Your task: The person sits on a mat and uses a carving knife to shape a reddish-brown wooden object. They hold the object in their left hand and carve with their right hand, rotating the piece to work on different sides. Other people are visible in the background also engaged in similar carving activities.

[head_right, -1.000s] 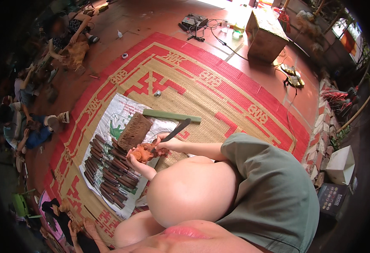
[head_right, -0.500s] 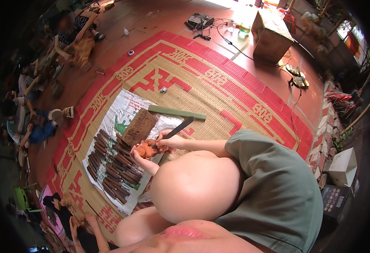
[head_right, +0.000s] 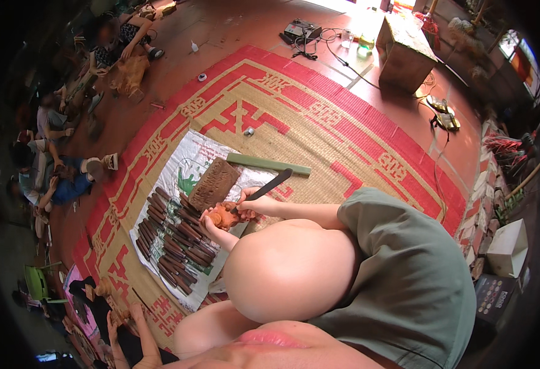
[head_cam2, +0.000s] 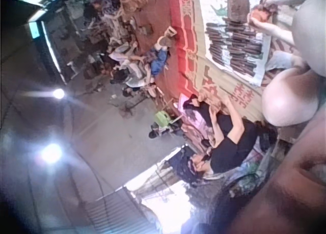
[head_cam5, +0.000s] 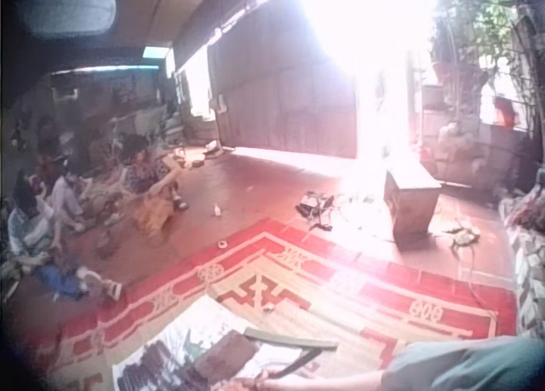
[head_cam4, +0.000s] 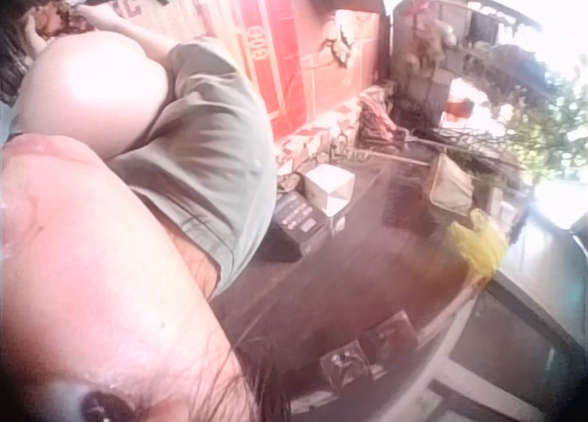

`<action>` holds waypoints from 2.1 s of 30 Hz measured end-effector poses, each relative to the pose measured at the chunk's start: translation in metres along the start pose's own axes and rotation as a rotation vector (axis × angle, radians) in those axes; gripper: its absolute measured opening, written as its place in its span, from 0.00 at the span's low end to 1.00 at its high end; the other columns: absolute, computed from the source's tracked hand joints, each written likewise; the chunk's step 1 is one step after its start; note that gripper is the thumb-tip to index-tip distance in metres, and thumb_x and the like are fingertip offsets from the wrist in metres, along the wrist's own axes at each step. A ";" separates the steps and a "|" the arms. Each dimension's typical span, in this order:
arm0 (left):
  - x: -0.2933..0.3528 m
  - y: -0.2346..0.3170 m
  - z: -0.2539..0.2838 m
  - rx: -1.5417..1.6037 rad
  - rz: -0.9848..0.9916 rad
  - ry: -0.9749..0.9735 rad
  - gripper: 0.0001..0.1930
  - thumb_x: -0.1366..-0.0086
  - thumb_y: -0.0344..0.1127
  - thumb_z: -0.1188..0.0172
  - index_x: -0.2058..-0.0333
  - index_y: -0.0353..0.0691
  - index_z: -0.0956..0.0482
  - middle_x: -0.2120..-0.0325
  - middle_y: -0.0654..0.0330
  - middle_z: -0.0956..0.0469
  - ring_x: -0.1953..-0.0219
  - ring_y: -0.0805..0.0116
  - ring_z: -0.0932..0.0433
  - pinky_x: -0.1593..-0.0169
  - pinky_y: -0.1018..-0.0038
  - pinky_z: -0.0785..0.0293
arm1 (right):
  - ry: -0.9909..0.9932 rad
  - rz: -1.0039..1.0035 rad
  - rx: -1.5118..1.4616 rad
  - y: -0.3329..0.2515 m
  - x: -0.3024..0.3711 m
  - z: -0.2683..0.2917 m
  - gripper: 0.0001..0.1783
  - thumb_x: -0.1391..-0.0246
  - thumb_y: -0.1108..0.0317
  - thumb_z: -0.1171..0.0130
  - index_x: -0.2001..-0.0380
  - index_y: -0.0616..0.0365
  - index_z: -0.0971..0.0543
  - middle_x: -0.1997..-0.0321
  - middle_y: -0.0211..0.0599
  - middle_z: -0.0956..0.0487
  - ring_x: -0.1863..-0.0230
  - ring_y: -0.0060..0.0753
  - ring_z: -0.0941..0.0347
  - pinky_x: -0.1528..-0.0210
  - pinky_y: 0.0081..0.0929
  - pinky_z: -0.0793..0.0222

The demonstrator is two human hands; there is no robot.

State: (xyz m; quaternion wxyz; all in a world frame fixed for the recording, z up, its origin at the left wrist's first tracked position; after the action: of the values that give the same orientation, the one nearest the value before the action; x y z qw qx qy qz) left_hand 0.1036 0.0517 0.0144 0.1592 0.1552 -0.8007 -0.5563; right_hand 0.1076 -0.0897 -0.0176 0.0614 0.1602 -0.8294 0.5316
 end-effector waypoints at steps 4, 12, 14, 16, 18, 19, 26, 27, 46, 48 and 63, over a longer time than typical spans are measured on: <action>0.006 0.002 0.002 0.009 0.011 0.013 0.20 0.38 0.42 0.56 0.56 0.30 0.33 0.60 0.50 0.31 0.56 0.61 0.31 0.50 0.66 0.34 | -0.047 -0.021 0.078 0.000 0.003 0.000 0.07 0.52 0.73 0.41 0.76 0.56 0.31 0.78 0.31 0.23 0.78 0.20 0.24 0.80 0.15 0.31; -0.006 -0.009 0.016 0.018 -0.018 0.044 0.18 0.39 0.40 0.53 0.56 0.32 0.32 0.64 0.55 0.27 0.59 0.65 0.30 0.50 0.70 0.36 | -0.018 -0.069 0.008 0.015 -0.009 0.001 0.07 0.52 0.72 0.41 0.75 0.56 0.31 0.76 0.34 0.22 0.77 0.22 0.24 0.77 0.16 0.29; -0.003 -0.009 0.008 0.036 -0.023 0.000 0.18 0.40 0.40 0.54 0.55 0.33 0.32 0.64 0.55 0.27 0.56 0.65 0.30 0.49 0.69 0.36 | 0.002 -0.031 0.011 0.023 -0.011 0.014 0.07 0.52 0.73 0.42 0.74 0.56 0.31 0.74 0.36 0.22 0.76 0.22 0.24 0.75 0.17 0.27; -0.001 -0.006 0.011 0.064 -0.036 0.007 0.19 0.40 0.40 0.52 0.55 0.33 0.30 0.64 0.55 0.26 0.56 0.65 0.30 0.48 0.70 0.36 | 0.001 0.010 0.062 0.023 -0.010 0.020 0.07 0.51 0.75 0.43 0.75 0.58 0.32 0.73 0.38 0.22 0.75 0.23 0.24 0.73 0.18 0.26; -0.002 -0.007 0.008 0.055 -0.023 0.012 0.19 0.42 0.40 0.50 0.55 0.32 0.29 0.63 0.55 0.26 0.57 0.66 0.30 0.48 0.71 0.36 | -0.006 0.017 0.031 0.021 -0.009 0.024 0.07 0.51 0.76 0.44 0.74 0.58 0.32 0.74 0.37 0.23 0.76 0.24 0.24 0.73 0.19 0.25; 0.001 -0.006 0.010 0.052 -0.027 0.045 0.20 0.42 0.39 0.49 0.55 0.32 0.29 0.64 0.56 0.26 0.57 0.67 0.30 0.49 0.72 0.37 | -0.022 0.009 0.007 0.021 -0.010 0.021 0.07 0.51 0.76 0.44 0.74 0.58 0.32 0.74 0.37 0.23 0.76 0.24 0.24 0.73 0.19 0.26; -0.004 -0.016 0.031 0.039 -0.113 0.110 0.20 0.43 0.36 0.49 0.52 0.33 0.29 0.60 0.58 0.29 0.57 0.71 0.31 0.48 0.75 0.39 | -0.058 -0.038 0.011 0.039 -0.021 0.013 0.06 0.49 0.76 0.45 0.74 0.57 0.32 0.74 0.38 0.23 0.75 0.24 0.25 0.72 0.17 0.29; -0.002 -0.024 0.015 0.036 -0.084 0.058 0.21 0.43 0.35 0.49 0.51 0.33 0.29 0.58 0.57 0.30 0.56 0.71 0.32 0.48 0.74 0.39 | -0.016 -0.009 -0.021 0.031 -0.015 0.029 0.05 0.49 0.76 0.45 0.74 0.57 0.31 0.74 0.38 0.23 0.75 0.24 0.25 0.73 0.17 0.29; -0.007 -0.014 0.025 0.151 -0.052 0.072 0.22 0.46 0.33 0.46 0.51 0.33 0.29 0.54 0.56 0.32 0.54 0.71 0.33 0.48 0.75 0.39 | -0.106 -0.036 0.093 0.019 -0.014 -0.007 0.07 0.51 0.76 0.44 0.75 0.58 0.32 0.74 0.40 0.23 0.77 0.29 0.24 0.73 0.22 0.28; -0.005 -0.011 0.017 0.116 -0.076 0.060 0.23 0.46 0.33 0.46 0.51 0.33 0.29 0.54 0.55 0.32 0.54 0.71 0.33 0.48 0.75 0.38 | -0.068 -0.009 0.071 0.019 -0.015 0.001 0.07 0.51 0.76 0.44 0.76 0.58 0.33 0.74 0.41 0.23 0.77 0.29 0.24 0.73 0.23 0.27; 0.000 -0.015 -0.001 0.189 -0.037 0.002 0.21 0.46 0.30 0.44 0.52 0.32 0.29 0.59 0.56 0.28 0.59 0.73 0.30 0.52 0.77 0.35 | -0.074 0.070 0.131 0.001 -0.015 0.006 0.06 0.51 0.75 0.45 0.73 0.59 0.33 0.77 0.36 0.25 0.77 0.26 0.25 0.76 0.18 0.28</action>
State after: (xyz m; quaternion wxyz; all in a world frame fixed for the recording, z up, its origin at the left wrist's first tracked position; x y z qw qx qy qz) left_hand 0.1045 0.0460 0.0008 0.1342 0.1849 -0.8465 -0.4810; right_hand 0.1213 -0.0915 -0.0250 0.0015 0.1541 -0.7996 0.5804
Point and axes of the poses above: each hand's wrist, its own x-axis away from the middle knuckle, its own z-axis out of the back of the hand, y = z × x, the point moved 5 cm from there along -x, towards the middle knuckle
